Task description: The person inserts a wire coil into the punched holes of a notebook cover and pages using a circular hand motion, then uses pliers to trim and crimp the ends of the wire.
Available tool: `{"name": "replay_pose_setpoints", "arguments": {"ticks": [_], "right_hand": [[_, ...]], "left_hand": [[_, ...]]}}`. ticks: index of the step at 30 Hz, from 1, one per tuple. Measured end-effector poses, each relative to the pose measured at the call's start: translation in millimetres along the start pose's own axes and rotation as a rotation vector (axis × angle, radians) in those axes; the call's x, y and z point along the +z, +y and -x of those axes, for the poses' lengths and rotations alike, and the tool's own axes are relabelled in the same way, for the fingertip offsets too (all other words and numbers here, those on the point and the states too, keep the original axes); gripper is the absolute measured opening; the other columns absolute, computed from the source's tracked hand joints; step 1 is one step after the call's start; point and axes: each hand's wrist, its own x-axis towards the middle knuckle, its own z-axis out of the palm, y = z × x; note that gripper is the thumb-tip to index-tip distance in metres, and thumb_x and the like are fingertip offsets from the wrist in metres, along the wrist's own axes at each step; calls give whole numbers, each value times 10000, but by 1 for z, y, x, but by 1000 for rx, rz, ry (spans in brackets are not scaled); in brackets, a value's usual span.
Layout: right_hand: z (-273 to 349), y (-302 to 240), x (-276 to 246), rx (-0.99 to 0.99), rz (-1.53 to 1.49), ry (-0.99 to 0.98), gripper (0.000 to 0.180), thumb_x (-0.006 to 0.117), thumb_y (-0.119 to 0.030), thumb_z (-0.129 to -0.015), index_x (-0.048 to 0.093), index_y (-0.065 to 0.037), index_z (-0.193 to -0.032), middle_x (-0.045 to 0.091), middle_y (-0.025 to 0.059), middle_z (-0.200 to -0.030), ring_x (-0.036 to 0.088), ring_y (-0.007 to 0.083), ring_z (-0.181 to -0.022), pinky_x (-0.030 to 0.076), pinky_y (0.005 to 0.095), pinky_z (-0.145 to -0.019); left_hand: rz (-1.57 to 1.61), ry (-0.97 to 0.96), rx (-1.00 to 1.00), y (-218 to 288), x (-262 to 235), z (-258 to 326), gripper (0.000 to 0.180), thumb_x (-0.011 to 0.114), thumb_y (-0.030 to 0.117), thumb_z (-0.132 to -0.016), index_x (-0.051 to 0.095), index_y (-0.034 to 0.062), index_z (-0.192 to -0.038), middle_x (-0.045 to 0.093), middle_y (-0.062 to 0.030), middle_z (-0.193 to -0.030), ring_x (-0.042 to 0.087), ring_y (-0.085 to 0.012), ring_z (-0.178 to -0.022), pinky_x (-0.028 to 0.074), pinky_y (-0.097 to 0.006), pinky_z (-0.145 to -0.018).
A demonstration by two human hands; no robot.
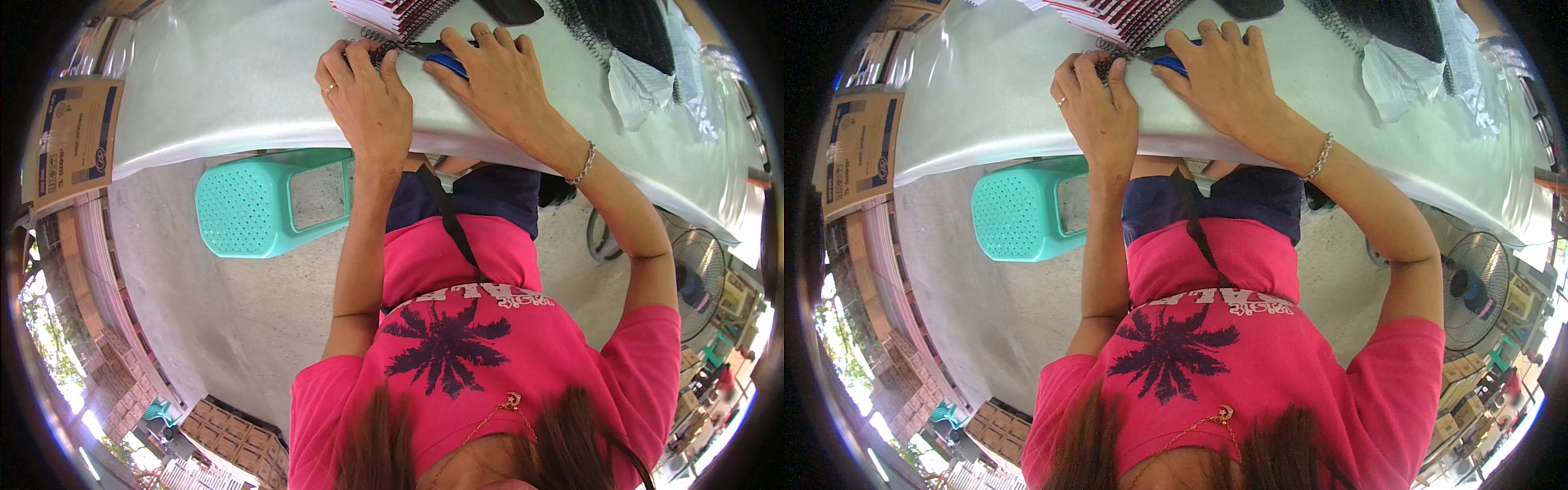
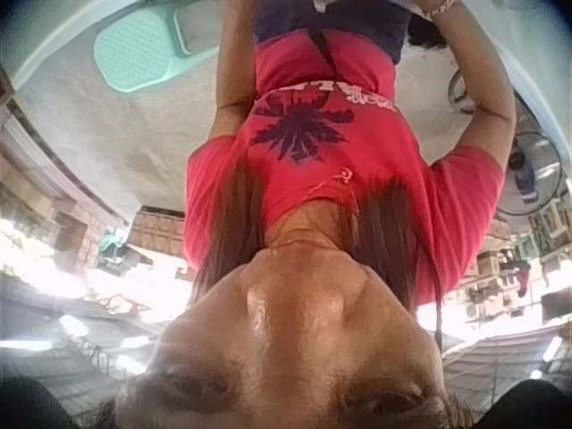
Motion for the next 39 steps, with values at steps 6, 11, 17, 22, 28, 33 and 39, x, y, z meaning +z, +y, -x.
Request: {"name": "replay_pose_setpoints", "arguments": {"ticks": [6,11,17,22,28,33,39], "right_hand": [[1,1,-2,13,-25,-23,391,618,-463,-908,622,-128,-1109,652,150,-966,635,314,-860,462,473,-730],[1,0,-1,-3,-7,-23,391,620,-458,-911,617,-126,-1116,647,144,-948,636,314,-854,465,471,-721],[1,-2,-5,16,23,-24,390,628,-452,-904,620,-121,-1110,649,147,-952,635,319,-853,467,472,-725],[0,-7,-2,37,43,-13,397,633,-459,-896,622,-115,-1094,653,147,-949,638,323,-861,469,484,-723],[-1,-8,-1,22,46,1,377,626,-455,-902,615,-105,-1042,663,144,-921,652,316,-819,482,474,-715],[-2,-5,0,4,8,-30,349,614,-444,-915,608,-107,-1006,669,126,-806,678,299,-715,512,433,-673],[-4,-3,-1,-11,-44,-54,319,599,-433,-931,597,-119,-981,656,110,-705,687,291,-630,540,416,-627]], "left_hand": [[-10,21,18,-2,3,1,206,644,183,-916,610,23,-1042,539,-187,-1158,485,-389,-1134,412,-484,-927],[-4,13,11,-2,2,1,215,641,189,-917,609,21,-1048,534,-193,-1158,482,-388,-1142,405,-486,-938],[2,20,4,-1,1,1,213,641,186,-917,610,22,-1050,537,-194,-1155,483,-390,-1147,402,-486,-945],[1,24,7,-2,3,1,211,644,184,-915,610,18,-1041,542,-196,-1153,487,-390,-1144,404,-481,-944],[-4,24,11,-1,1,1,204,647,177,-913,610,13,-1030,545,-193,-1146,490,-389,-1140,408,-480,-937],[-1,39,15,-1,2,1,202,650,175,-911,611,15,-1029,548,-195,-1139,494,-389,-1131,410,-480,-936],[-24,38,7,0,2,1,203,651,177,-908,612,17,-1028,551,-197,-1130,500,-391,-1125,415,-481,-932]]}}
